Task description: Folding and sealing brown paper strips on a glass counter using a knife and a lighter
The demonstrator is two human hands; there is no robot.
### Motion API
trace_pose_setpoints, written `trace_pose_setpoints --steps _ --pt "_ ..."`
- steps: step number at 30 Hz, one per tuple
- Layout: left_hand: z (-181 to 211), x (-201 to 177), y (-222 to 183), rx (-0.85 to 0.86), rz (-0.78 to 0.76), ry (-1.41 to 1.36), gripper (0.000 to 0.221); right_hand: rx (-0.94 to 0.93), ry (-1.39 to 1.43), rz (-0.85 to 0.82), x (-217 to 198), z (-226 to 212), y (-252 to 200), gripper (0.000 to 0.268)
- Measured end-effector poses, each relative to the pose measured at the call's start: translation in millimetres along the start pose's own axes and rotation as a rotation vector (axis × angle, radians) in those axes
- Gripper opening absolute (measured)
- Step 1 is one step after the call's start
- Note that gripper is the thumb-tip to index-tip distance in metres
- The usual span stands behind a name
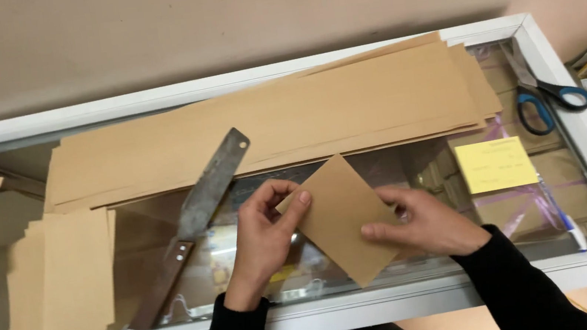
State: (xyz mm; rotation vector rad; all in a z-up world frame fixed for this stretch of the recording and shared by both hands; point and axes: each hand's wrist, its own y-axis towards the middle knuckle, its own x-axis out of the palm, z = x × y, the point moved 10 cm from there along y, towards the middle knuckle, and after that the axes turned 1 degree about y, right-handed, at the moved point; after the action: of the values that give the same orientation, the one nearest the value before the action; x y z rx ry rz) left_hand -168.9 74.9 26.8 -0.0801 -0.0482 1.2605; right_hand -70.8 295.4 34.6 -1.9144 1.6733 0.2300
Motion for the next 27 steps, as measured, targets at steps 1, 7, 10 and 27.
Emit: trace_pose_setpoints --steps 1,7,10,27 --pt "-2 -6 1 -0.002 -0.004 0.001 0.021 0.003 0.003 0.002 4 -7 2 0.062" --pt "-64 -51 3 -0.166 -0.023 -0.175 0.026 0.144 0.441 0.034 31 -7 15 0.018" --pt "-46 -69 -7 -0.116 0.003 -0.176 0.024 0.246 0.486 0.005 51 -8 17 0.019" --pt "37 -142 -69 0.474 0.476 0.855 0.038 0.453 0.626 -0.019 60 40 32 0.035"
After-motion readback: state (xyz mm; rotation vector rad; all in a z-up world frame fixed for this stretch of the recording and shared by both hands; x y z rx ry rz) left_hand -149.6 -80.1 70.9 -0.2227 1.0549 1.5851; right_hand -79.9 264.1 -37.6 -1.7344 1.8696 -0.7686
